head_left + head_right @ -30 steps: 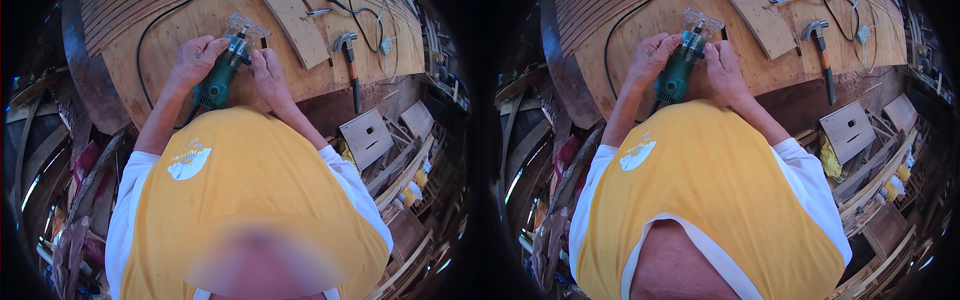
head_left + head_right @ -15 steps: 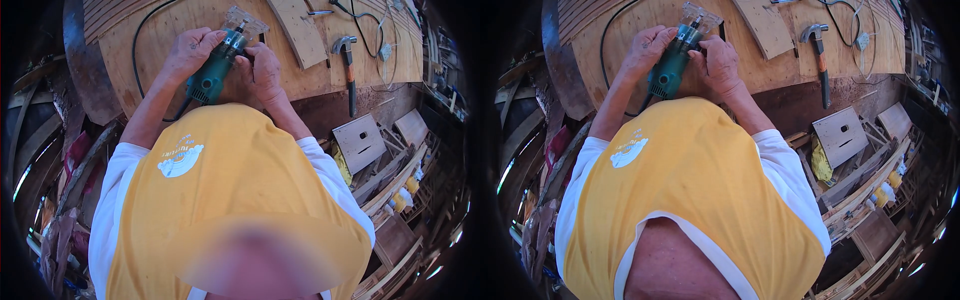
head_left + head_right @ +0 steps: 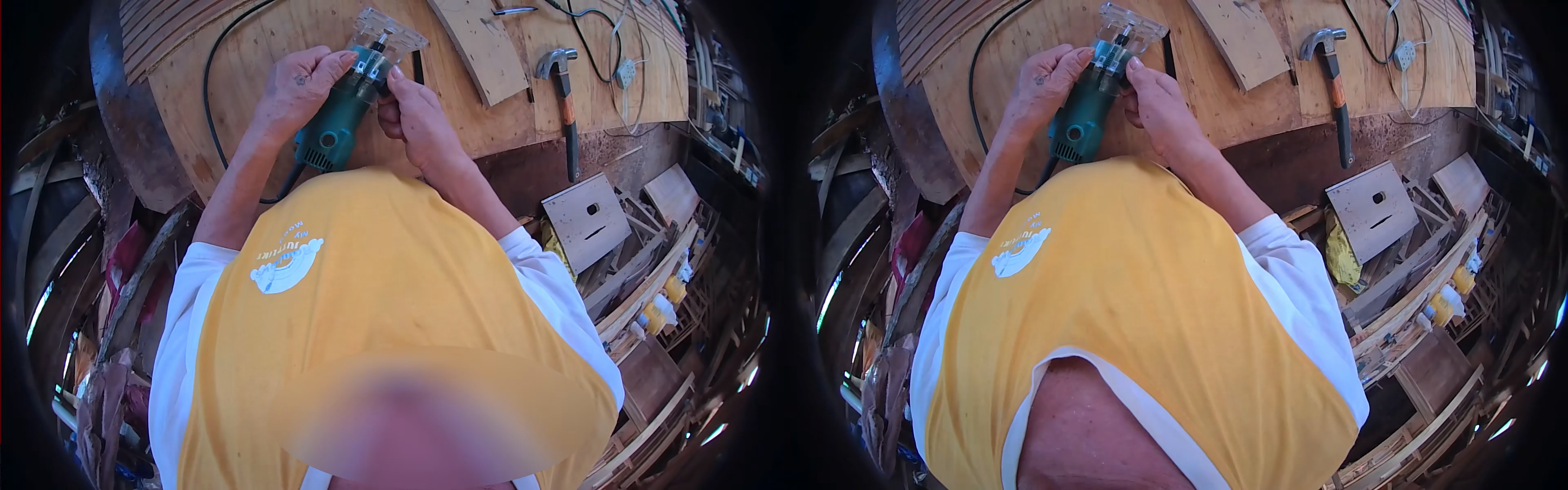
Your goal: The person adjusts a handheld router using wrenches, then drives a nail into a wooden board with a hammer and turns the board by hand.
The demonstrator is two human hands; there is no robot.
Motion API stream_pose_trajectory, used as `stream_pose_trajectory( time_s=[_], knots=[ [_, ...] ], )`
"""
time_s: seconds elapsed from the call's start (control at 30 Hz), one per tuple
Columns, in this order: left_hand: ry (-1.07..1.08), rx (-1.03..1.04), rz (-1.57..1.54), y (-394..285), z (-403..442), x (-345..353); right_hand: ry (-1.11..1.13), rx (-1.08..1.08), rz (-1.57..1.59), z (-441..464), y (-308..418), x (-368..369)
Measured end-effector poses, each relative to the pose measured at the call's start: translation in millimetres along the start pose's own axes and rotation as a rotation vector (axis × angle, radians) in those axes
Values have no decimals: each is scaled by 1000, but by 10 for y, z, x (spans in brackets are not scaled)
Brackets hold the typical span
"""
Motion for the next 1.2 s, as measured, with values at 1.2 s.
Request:
stream_pose_trajectory(
  time_s=[1.2],
  knots=[
    [-2, -24, -83, 54, -1, 9, -95, -1259, -1029, -277, 501, 72]
  ],
)
Point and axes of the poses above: each hand's wrist, its own z-axis towards the middle knuckle, its own x-axis out of the palm, y = z × x, the point moved 9 cm from there along z, towards the middle knuckle, and after that the axes turned 6 degrees about -y, right-handed, at the moved point
